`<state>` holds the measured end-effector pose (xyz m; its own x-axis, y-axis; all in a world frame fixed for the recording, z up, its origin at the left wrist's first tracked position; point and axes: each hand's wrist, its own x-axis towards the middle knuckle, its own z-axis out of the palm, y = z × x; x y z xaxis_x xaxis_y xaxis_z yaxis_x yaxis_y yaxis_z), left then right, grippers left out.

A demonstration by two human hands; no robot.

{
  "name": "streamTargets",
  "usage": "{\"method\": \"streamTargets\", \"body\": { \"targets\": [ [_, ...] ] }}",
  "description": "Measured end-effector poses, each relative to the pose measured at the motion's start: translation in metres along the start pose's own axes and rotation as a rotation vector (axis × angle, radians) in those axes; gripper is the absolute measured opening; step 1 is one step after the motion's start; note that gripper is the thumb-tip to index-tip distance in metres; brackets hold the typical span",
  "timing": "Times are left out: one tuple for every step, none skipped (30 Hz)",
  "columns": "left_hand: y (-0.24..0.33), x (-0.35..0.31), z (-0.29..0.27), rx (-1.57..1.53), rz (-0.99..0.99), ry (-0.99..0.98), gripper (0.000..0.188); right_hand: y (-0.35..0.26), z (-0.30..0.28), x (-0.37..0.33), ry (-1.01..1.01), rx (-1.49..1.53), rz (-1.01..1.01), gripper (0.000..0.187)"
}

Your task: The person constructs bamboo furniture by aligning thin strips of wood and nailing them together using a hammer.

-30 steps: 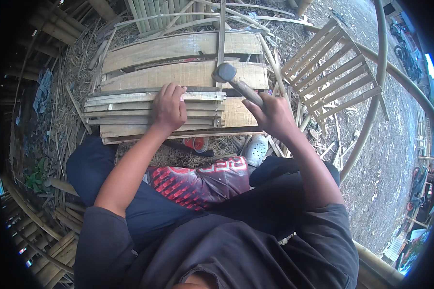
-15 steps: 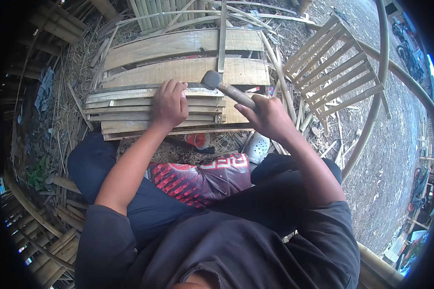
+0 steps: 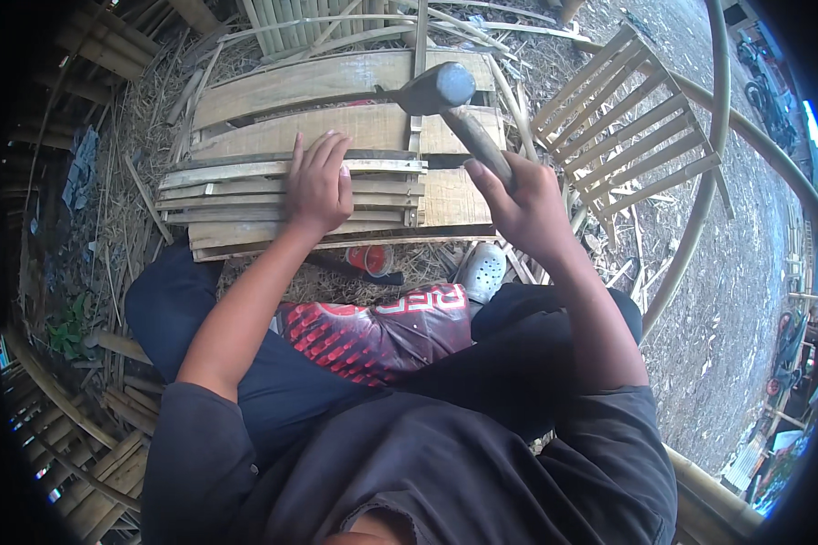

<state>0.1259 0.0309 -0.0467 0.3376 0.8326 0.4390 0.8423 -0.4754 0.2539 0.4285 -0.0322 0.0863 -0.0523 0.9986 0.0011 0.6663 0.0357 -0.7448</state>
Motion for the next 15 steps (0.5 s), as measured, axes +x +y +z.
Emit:
{"method": "streamTargets", "body": {
  "targets": [
    [0.0,-0.001,0.001,0.001,0.018,-0.013,0.056,0.004,0.0,-0.001,-0.029,0.021,0.049,0.05],
    [0.003,0.001,-0.002,0.0,0.025,-0.015,0.056,0.006,0.002,-0.001,-0.023,0.023,0.052,0.05],
    [0.006,0.002,-0.006,-0.022,0.04,0.003,0.051,0.007,0.004,0.0,-0.045,-0.079,0.051,0.053],
    [0.01,0.003,-0.01,-0.044,0.055,0.02,0.046,0.01,0.006,0.001,-0.067,-0.181,0.051,0.055],
    [0.01,0.003,-0.011,-0.044,0.062,0.02,0.046,0.014,0.007,0.005,-0.094,-0.234,0.085,0.06],
    [0.008,0.003,-0.012,-0.125,0.069,-0.004,0.039,0.019,0.009,0.01,-0.088,-0.231,0.087,0.06],
    [0.007,0.003,-0.014,-0.206,0.075,-0.029,0.033,0.025,0.012,0.014,-0.061,-0.258,0.123,0.061],
    [0.004,0.001,-0.014,-0.198,0.077,-0.026,0.033,0.029,0.016,0.021,-0.038,-0.282,0.152,0.061],
    [0.002,0.002,-0.012,-0.236,0.086,0.028,0.027,0.033,0.017,0.028,0.017,-0.27,0.183,0.061],
    [0.001,0.003,-0.01,-0.274,0.096,0.081,0.022,0.037,0.017,0.034,0.027,-0.269,0.176,0.061],
    [0.003,0.004,-0.01,-0.291,0.076,0.091,0.018,0.042,0.018,0.04,0.069,-0.238,0.195,0.061],
    [0.003,0.006,-0.01,-0.289,0.086,0.095,0.018,0.048,0.018,0.045,0.113,-0.209,0.217,0.061],
    [0.003,0.009,-0.01,-0.254,0.088,0.078,0.018,0.058,0.017,0.052,0.128,-0.207,0.203,0.06],
    [0.003,0.01,-0.014,-0.217,0.084,0.054,0.018,0.06,0.017,0.056,0.132,-0.201,0.203,0.06],
    [0.003,0.013,-0.018,-0.189,0.128,0.079,0.017,0.061,0.016,0.06,0.12,-0.214,0.216,0.06]
  ]
}}
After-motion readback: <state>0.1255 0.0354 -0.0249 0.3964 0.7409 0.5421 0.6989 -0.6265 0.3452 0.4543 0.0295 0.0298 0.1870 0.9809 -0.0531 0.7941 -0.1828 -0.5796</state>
